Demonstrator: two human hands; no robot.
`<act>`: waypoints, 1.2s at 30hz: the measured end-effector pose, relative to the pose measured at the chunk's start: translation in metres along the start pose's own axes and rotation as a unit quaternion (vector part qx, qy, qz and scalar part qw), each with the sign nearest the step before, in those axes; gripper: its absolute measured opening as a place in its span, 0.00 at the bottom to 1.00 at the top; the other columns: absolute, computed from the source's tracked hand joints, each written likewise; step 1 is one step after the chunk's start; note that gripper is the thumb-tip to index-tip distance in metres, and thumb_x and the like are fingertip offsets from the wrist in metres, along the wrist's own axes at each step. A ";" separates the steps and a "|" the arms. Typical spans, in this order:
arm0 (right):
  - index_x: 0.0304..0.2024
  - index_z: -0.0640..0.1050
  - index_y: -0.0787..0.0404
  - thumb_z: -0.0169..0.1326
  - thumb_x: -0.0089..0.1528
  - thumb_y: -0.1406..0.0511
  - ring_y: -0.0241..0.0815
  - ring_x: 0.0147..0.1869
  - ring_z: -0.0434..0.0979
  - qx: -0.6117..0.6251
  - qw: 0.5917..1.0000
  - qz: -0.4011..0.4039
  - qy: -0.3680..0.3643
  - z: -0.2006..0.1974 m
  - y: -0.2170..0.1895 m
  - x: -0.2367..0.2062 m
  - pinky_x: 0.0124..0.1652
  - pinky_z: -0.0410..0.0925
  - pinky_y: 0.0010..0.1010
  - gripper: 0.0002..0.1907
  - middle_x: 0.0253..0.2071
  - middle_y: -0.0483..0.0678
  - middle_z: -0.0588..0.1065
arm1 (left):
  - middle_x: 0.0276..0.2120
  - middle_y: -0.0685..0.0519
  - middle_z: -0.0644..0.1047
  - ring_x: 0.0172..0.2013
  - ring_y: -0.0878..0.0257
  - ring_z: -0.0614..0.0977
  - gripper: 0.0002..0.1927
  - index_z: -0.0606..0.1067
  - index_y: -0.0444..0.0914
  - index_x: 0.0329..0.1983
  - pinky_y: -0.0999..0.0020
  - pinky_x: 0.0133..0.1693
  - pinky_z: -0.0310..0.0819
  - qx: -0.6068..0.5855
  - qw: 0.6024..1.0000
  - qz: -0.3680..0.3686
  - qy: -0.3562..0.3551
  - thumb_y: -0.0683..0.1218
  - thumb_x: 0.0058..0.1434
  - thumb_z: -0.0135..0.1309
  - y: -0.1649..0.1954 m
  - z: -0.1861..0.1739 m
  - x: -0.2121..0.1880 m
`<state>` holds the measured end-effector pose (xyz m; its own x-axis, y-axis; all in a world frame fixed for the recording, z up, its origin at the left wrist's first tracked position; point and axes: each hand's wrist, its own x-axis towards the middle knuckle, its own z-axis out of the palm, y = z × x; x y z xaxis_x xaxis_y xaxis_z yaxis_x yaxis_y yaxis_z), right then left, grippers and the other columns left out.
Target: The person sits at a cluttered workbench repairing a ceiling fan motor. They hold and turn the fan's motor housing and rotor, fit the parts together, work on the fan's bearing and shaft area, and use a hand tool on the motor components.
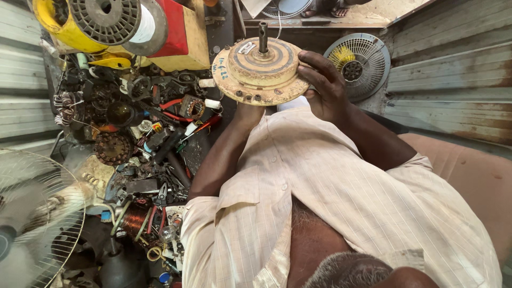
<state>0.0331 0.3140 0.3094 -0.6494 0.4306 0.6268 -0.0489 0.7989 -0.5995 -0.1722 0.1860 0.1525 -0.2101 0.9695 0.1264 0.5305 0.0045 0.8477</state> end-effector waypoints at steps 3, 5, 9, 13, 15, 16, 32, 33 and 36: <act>0.65 0.70 0.64 0.48 0.76 0.58 0.58 0.72 0.71 0.004 1.000 0.004 -0.002 0.000 -0.002 -0.001 0.66 0.71 0.47 0.20 0.68 0.61 0.66 | 0.54 0.42 0.79 0.57 0.46 0.78 0.15 0.76 0.34 0.56 0.52 0.59 0.70 0.013 1.000 -0.001 -0.008 0.39 0.68 0.49 0.003 -0.002 0.000; 0.65 0.71 0.65 0.48 0.76 0.59 0.58 0.72 0.71 0.007 1.000 0.004 -0.001 0.001 -0.002 -0.001 0.66 0.71 0.47 0.20 0.68 0.61 0.66 | 0.55 0.41 0.78 0.58 0.45 0.77 0.15 0.76 0.34 0.57 0.52 0.59 0.69 0.025 1.000 -0.003 -0.013 0.39 0.68 0.49 0.006 -0.003 0.001; 0.65 0.71 0.66 0.48 0.76 0.59 0.58 0.72 0.71 0.013 1.000 0.000 0.004 0.000 0.000 -0.001 0.66 0.71 0.47 0.20 0.68 0.62 0.66 | 0.55 0.42 0.78 0.58 0.45 0.77 0.15 0.76 0.34 0.57 0.52 0.59 0.69 0.002 1.000 -0.004 -0.006 0.40 0.68 0.49 0.011 -0.003 0.005; 0.64 0.71 0.66 0.48 0.76 0.59 0.58 0.72 0.71 0.002 1.000 0.007 -0.005 0.000 -0.002 -0.001 0.66 0.71 0.46 0.20 0.67 0.62 0.66 | 0.54 0.42 0.78 0.57 0.46 0.78 0.14 0.76 0.34 0.56 0.52 0.58 0.70 0.004 1.000 -0.005 0.011 0.40 0.68 0.50 0.014 -0.005 0.004; 0.64 0.71 0.66 0.48 0.76 0.58 0.58 0.71 0.71 0.001 1.000 0.006 -0.005 0.000 -0.004 0.001 0.65 0.71 0.46 0.20 0.67 0.62 0.66 | 0.54 0.42 0.79 0.56 0.45 0.78 0.14 0.76 0.34 0.55 0.51 0.57 0.70 0.022 1.000 -0.007 0.008 0.40 0.67 0.51 0.014 -0.007 0.003; 0.63 0.71 0.66 0.47 0.76 0.58 0.58 0.71 0.71 0.003 1.000 0.008 -0.007 0.000 -0.005 0.002 0.65 0.71 0.46 0.20 0.67 0.62 0.66 | 0.53 0.42 0.79 0.56 0.45 0.78 0.14 0.77 0.34 0.55 0.51 0.57 0.70 0.054 0.998 -0.008 -0.001 0.40 0.67 0.51 0.013 -0.007 0.003; 0.58 0.78 0.56 0.54 0.72 0.61 0.46 0.66 0.72 -0.277 0.943 -0.175 -0.061 0.042 -0.067 0.071 0.71 0.53 0.49 0.13 0.58 0.47 0.74 | 0.69 0.46 0.69 0.70 0.54 0.69 0.25 0.65 0.38 0.72 0.60 0.71 0.59 -0.159 0.987 0.026 -0.012 0.46 0.74 0.49 0.062 -0.036 0.039; 0.57 0.79 0.57 0.54 0.70 0.61 0.45 0.65 0.72 -0.275 0.942 -0.184 -0.060 0.049 -0.069 0.068 0.70 0.53 0.50 0.14 0.57 0.47 0.74 | 0.68 0.45 0.69 0.69 0.53 0.70 0.25 0.65 0.37 0.71 0.59 0.71 0.60 -0.168 0.986 0.020 -0.013 0.46 0.73 0.50 0.061 -0.038 0.041; 0.53 0.78 0.54 0.53 0.70 0.63 0.43 0.63 0.74 -0.244 0.946 -0.207 -0.050 0.059 -0.053 0.059 0.68 0.54 0.50 0.09 0.56 0.45 0.75 | 0.66 0.43 0.71 0.66 0.50 0.71 0.24 0.68 0.37 0.68 0.57 0.68 0.61 -0.144 0.989 0.026 0.018 0.45 0.69 0.52 0.050 -0.039 0.038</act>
<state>-0.0470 0.2720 0.3489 -0.7206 0.0160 0.6932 0.0263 0.9996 0.0042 -0.1862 0.2140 0.2195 -0.2196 0.9574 0.1877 0.2869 -0.1205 0.9503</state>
